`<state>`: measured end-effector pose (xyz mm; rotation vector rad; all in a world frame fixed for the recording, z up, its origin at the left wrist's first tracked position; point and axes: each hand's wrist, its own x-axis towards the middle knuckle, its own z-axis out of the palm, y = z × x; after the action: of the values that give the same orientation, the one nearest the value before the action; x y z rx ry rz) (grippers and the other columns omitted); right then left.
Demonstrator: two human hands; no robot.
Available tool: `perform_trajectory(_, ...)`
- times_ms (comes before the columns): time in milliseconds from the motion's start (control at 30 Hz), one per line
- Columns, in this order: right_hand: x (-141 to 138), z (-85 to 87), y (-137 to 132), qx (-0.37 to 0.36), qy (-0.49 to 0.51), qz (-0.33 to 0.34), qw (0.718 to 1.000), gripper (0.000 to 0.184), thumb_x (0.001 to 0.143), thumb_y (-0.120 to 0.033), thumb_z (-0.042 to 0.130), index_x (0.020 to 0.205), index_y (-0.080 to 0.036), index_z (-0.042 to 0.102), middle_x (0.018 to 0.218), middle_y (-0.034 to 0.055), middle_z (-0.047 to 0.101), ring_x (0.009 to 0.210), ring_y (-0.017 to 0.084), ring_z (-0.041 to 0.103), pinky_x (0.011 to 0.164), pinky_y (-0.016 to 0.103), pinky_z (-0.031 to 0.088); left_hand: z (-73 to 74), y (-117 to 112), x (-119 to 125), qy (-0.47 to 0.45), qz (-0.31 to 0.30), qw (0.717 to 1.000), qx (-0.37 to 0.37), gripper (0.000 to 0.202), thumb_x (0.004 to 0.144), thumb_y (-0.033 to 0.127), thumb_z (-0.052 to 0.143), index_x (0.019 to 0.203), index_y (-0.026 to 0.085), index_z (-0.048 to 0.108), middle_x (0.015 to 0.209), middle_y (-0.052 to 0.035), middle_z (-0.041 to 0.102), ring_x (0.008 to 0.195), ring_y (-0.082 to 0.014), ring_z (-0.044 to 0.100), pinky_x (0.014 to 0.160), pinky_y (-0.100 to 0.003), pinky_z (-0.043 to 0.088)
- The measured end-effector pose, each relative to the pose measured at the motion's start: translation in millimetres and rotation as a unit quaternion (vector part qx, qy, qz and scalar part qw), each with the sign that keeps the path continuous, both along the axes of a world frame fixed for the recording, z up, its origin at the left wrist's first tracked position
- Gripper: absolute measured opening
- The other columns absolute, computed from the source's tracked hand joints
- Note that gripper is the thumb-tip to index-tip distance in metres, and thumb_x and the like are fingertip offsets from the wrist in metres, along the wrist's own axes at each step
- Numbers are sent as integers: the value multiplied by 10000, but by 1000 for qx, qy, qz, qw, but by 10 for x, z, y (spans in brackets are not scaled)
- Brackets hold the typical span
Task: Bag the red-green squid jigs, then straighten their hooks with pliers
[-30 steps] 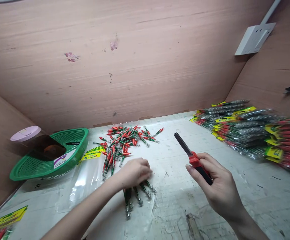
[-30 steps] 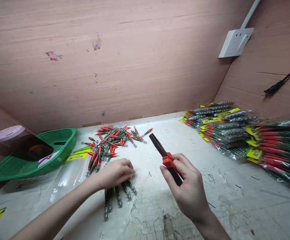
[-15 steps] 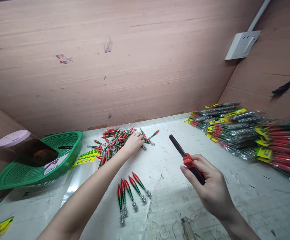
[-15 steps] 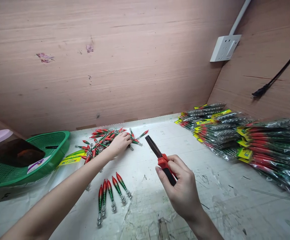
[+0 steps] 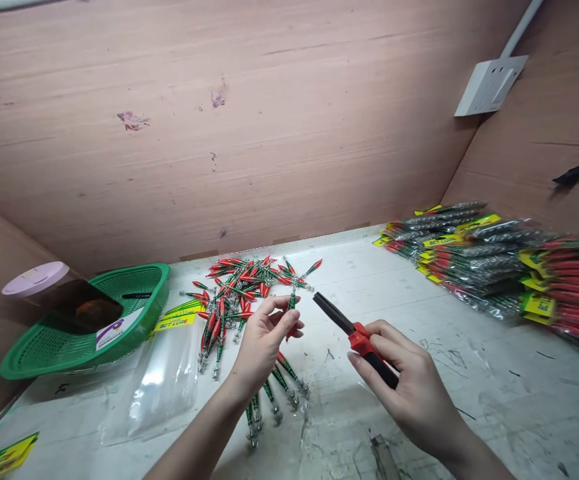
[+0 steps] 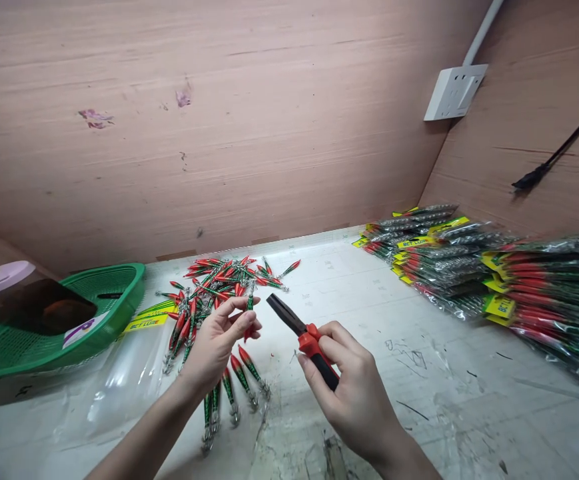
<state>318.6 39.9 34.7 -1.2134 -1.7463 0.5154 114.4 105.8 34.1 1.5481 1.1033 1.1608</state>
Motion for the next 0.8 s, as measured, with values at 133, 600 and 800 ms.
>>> perform_trajectory(133,-94,-4,-50,-15,1,41,999,202,922,-278,513,740,-211,573,795,33,567,702,158,578,621,254,474,39,-179,12,-99,46,993,-43,281,786,394,674,989,201,661,730,8,577,654,-112,523,593,-229,433)
perform_trajectory(600,-162,23,-107,-30,8,73,997,191,925,-238,510,742,-208,557,779,13,548,682,131,555,599,233,450,115,-306,-6,110,115,969,191,221,868,193,591,1051,248,701,854,-27,634,765,-145,586,627,-231,463)
perform_trajectory(800,-141,31,-114,-36,9,85,996,187,923,-239,510,747,-203,566,775,15,544,679,135,556,598,244,455,111,-309,-2,162,136,929,304,264,873,97,567,1082,222,669,830,-9,583,715,-110,582,618,-202,479)
